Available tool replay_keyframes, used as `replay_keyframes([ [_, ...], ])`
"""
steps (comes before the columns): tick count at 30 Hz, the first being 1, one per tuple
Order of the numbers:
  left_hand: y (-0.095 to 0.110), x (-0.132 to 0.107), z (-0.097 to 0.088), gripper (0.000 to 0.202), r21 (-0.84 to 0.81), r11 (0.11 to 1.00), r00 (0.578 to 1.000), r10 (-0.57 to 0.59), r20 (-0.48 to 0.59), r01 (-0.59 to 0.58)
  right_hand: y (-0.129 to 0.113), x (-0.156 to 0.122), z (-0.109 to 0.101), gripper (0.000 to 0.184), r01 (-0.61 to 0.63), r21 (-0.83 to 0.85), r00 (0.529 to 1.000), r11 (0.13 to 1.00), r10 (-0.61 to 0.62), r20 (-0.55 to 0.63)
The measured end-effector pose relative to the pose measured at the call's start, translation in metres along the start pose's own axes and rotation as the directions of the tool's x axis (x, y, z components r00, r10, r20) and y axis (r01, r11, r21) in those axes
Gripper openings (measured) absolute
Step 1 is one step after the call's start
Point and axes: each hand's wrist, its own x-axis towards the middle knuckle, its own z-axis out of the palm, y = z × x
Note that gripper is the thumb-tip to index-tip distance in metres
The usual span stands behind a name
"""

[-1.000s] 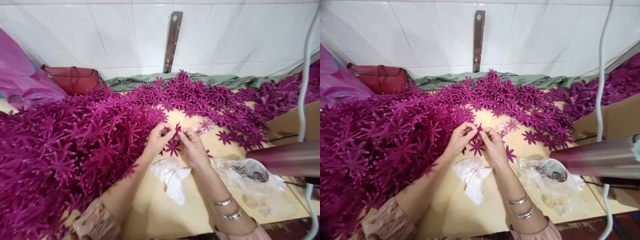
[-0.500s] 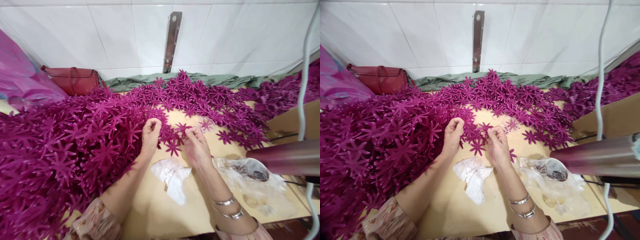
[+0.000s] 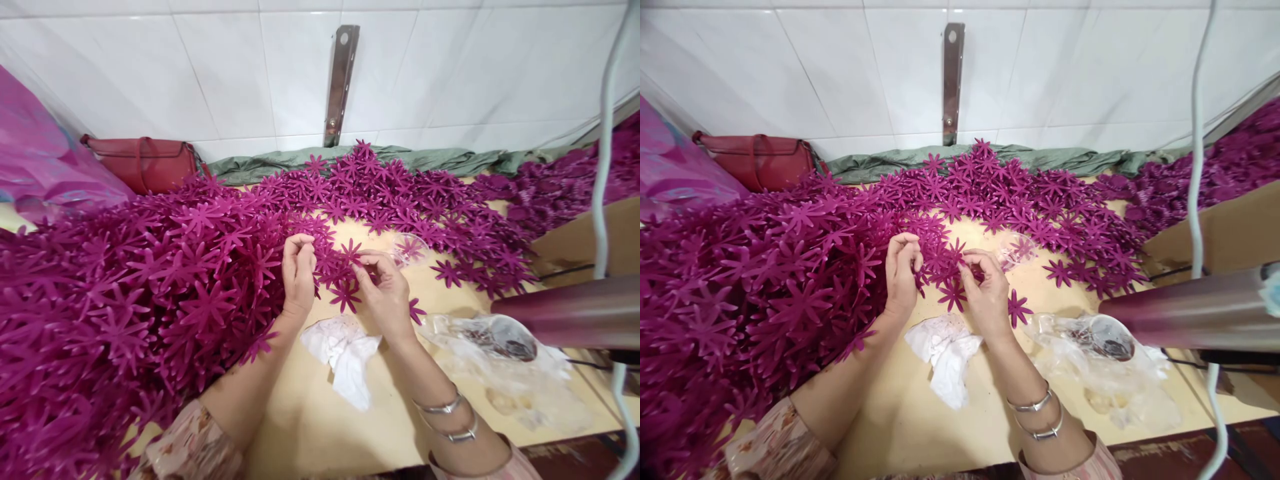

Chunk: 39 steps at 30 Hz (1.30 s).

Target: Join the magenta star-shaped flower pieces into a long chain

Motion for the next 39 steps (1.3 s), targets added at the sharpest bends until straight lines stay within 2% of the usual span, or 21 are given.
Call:
replay_keyframes([
  [2,0.001,0.002,-0.001,0.006,-0.101,0.995,0.998,0.016,-0.058,-0.021,-0.001,0.0,0.0,0.005,0.045,-0.066,0.999,0.997,-0.044,0.014],
  [5,0.0,0.006,-0.001,0.013,-0.182,0.982,0.995,0.024,-0.092,-0.04,-0.001,-0.001,0.001,0.009,0.04,-0.144,0.998,0.989,-0.032,0.06],
  [7,-0.002,0.008,-0.001,0.017,-0.196,0.979,0.993,0.027,-0.118,-0.05,-0.002,-0.002,0.001,0.015,0.016,-0.166,0.999,0.986,-0.01,0.038],
  [10,-0.005,0.01,-0.001,0.023,-0.187,0.981,0.985,0.026,-0.168,-0.058,-0.004,-0.003,0.001,0.009,0.022,-0.148,1.0,0.989,-0.024,-0.014],
  [13,-0.006,0.01,0.0,0.024,-0.198,0.98,0.986,-0.011,-0.165,-0.022,-0.009,-0.003,0.002,0.024,0.165,-0.174,0.984,0.971,-0.152,0.088],
  [16,-0.007,0.007,0.003,0.023,-0.213,0.976,0.99,-0.063,-0.123,0.036,-0.01,-0.003,0.006,0.04,0.308,-0.226,0.935,0.924,-0.25,0.252],
  [19,-0.007,0.001,0.005,0.025,-0.186,0.982,0.997,-0.04,-0.069,0.026,-0.008,-0.004,0.008,0.018,0.332,-0.227,0.918,0.915,-0.258,0.302],
  [22,-0.004,-0.005,0.006,0.024,-0.107,0.993,0.999,0.054,0.006,-0.053,-0.007,-0.006,0.006,0.012,0.267,-0.196,0.956,0.944,-0.233,0.181],
  [24,-0.003,-0.007,0.005,0.028,-0.033,0.994,0.992,0.102,0.073,-0.1,-0.008,-0.007,0.004,0.01,0.139,-0.123,0.988,0.983,-0.129,0.088],
  [27,-0.003,-0.006,0.005,0.033,0.038,0.996,0.98,0.069,0.185,-0.077,-0.01,-0.006,0.004,0.012,-0.078,0.119,0.994,0.99,0.068,0.087],
  [29,-0.006,-0.004,0.006,0.029,0.032,0.999,0.973,0.02,0.229,-0.028,-0.012,-0.004,0.005,0.015,-0.156,0.238,0.986,0.959,0.138,0.09],
  [32,-0.011,-0.002,0.007,0.025,-0.03,0.999,0.972,-0.022,0.234,0.03,-0.014,-0.001,0.006,0.02,-0.182,0.273,0.983,0.945,0.175,0.047],
  [39,-0.011,0.0,0.005,0.033,-0.071,0.994,0.973,-0.065,0.223,0.082,-0.009,-0.001,0.009,0.033,-0.237,0.318,0.971,0.918,0.22,0.087],
])
